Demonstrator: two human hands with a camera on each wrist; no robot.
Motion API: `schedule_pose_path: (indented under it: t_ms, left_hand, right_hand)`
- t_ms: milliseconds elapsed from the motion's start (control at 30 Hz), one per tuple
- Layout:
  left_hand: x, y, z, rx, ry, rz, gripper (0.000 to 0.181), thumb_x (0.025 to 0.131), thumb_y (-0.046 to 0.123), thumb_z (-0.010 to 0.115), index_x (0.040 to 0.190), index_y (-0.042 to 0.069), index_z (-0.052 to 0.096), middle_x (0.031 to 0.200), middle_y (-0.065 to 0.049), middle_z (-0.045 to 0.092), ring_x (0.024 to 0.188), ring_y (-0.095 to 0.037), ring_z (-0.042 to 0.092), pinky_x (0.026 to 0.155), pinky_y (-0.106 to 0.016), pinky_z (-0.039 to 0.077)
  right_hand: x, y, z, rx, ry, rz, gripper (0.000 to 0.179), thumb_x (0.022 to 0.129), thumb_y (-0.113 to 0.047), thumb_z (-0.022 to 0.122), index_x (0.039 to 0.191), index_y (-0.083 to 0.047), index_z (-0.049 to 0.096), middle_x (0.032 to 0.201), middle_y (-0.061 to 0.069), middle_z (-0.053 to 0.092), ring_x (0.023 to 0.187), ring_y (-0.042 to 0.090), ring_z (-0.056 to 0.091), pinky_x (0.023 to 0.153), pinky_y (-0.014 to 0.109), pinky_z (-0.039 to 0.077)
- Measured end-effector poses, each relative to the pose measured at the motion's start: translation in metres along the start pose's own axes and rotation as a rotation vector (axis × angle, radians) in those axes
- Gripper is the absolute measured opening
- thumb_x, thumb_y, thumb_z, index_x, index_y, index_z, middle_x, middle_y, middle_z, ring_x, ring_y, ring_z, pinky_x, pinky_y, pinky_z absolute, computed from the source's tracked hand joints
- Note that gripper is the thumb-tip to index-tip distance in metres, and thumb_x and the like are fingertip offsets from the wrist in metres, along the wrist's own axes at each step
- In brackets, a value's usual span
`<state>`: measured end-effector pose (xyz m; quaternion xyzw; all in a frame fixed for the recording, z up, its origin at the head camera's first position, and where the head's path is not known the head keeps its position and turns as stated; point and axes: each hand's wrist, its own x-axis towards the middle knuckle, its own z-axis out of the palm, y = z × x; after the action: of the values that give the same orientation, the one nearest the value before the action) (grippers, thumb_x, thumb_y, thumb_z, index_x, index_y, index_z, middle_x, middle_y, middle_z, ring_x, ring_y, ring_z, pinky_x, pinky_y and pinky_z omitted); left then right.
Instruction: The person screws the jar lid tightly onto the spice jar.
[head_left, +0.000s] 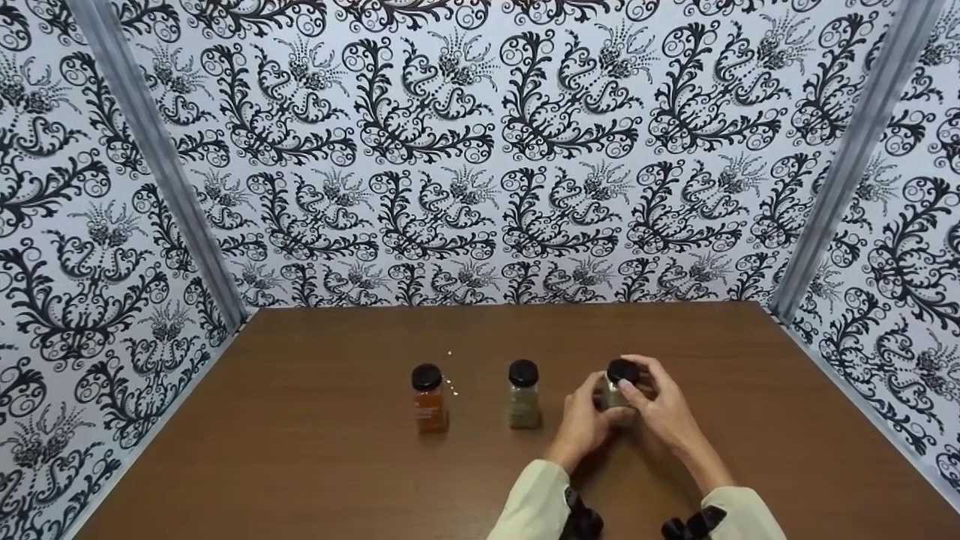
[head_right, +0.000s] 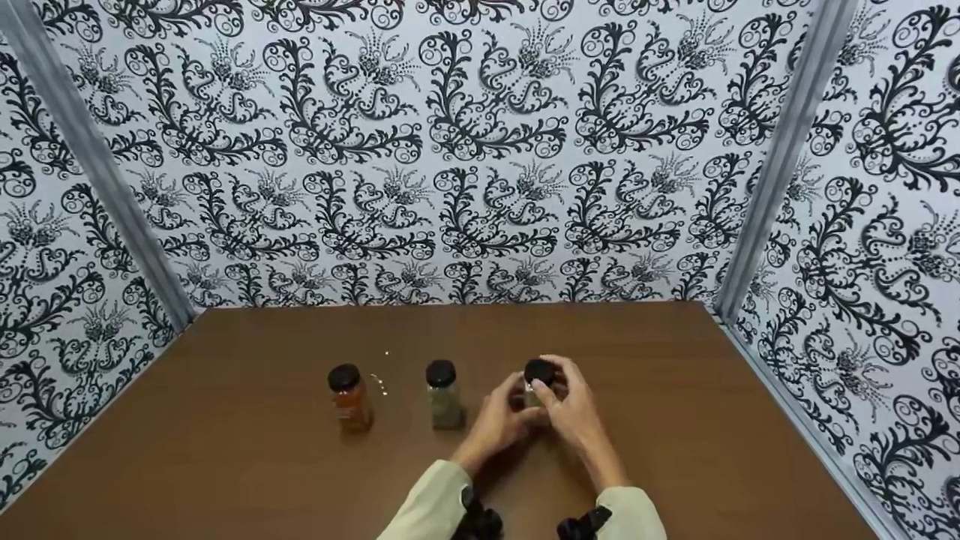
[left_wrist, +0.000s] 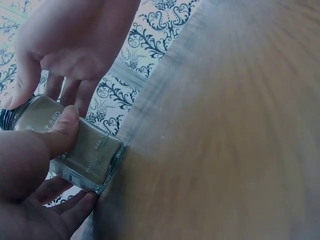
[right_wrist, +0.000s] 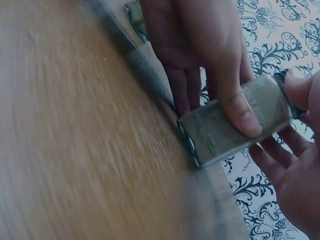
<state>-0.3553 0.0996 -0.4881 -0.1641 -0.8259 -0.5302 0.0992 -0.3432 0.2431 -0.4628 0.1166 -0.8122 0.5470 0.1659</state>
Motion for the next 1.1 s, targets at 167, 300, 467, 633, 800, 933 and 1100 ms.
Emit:
schedule_pose_path:
  t_ms: [167, 300, 467, 633, 800, 933, 1100]
  left_hand:
    - [0.001, 0.003, -0.001, 0.012, -0.004, -0.004, 0.046, 0.083, 0.022, 0.082, 0.125, 0.021, 0.063, 0.113, -0.004, 0.074, 0.103, -0.014, 0.068, 0.087, -0.025, 0.054]
    - [0.002, 0.003, -0.002, 0.014, -0.008, -0.004, 0.046, 0.082, 0.017, 0.082, 0.124, 0.022, 0.064, 0.112, -0.002, 0.074, 0.103, -0.013, 0.068, 0.086, -0.024, 0.053]
    - [0.002, 0.002, -0.001, 0.006, -0.005, -0.007, 0.047, 0.082, 0.015, 0.082, 0.125, 0.021, 0.064, 0.114, -0.003, 0.074, 0.106, -0.015, 0.068, 0.088, -0.025, 0.052]
    - [0.002, 0.001, -0.001, 0.003, 0.007, -0.008, 0.048, 0.082, 0.017, 0.082, 0.127, 0.021, 0.063, 0.114, -0.004, 0.074, 0.107, -0.017, 0.068, 0.089, -0.027, 0.053]
    - [-0.001, 0.0, -0.001, 0.012, 0.001, -0.013, 0.049, 0.084, 0.017, 0.081, 0.129, 0.02, 0.062, 0.116, -0.005, 0.074, 0.108, -0.018, 0.068, 0.09, -0.028, 0.054]
    - [-0.002, 0.001, -0.004, 0.023, -0.003, -0.038, 0.052, 0.083, 0.018, 0.082, 0.13, 0.018, 0.06, 0.116, -0.007, 0.073, 0.108, -0.019, 0.068, 0.09, -0.029, 0.054]
    - [-0.001, 0.005, -0.011, 0.033, -0.028, -0.1, 0.069, 0.082, 0.021, 0.083, 0.142, 0.015, 0.049, 0.126, -0.01, 0.069, 0.116, -0.022, 0.066, 0.096, -0.034, 0.053]
  right_hand:
    - [0.002, -0.006, 0.002, 0.029, 0.021, 0.055, 0.036, 0.097, -0.002, 0.062, 0.132, -0.002, 0.054, 0.131, 0.019, 0.06, 0.107, -0.004, 0.056, 0.091, 0.009, 0.045]
    - [0.002, -0.01, 0.003, 0.006, 0.038, 0.06, 0.036, 0.096, -0.002, 0.063, 0.131, -0.002, 0.054, 0.129, 0.016, 0.06, 0.11, 0.005, 0.058, 0.092, 0.011, 0.045]
    - [0.001, -0.01, 0.004, -0.007, 0.044, 0.051, 0.036, 0.096, -0.003, 0.064, 0.13, -0.004, 0.054, 0.129, 0.015, 0.06, 0.117, 0.022, 0.059, 0.093, 0.012, 0.045]
    - [0.001, -0.008, 0.005, 0.012, 0.049, 0.043, 0.037, 0.096, -0.004, 0.064, 0.131, -0.004, 0.054, 0.13, 0.016, 0.059, 0.119, 0.026, 0.06, 0.093, 0.011, 0.045]
    - [-0.002, -0.004, 0.006, 0.054, 0.063, 0.05, 0.038, 0.095, -0.005, 0.066, 0.131, -0.003, 0.055, 0.13, 0.016, 0.059, 0.112, 0.009, 0.059, 0.092, 0.009, 0.046]
    - [-0.003, 0.0, 0.008, 0.078, 0.073, 0.034, 0.041, 0.094, -0.006, 0.067, 0.133, -0.002, 0.055, 0.13, 0.017, 0.059, 0.108, 0.0, 0.058, 0.091, 0.007, 0.046]
    - [-0.001, 0.001, 0.012, 0.108, 0.077, -0.002, 0.045, 0.093, -0.006, 0.068, 0.135, 0.001, 0.054, 0.129, 0.02, 0.061, 0.106, -0.004, 0.058, 0.091, 0.008, 0.047]
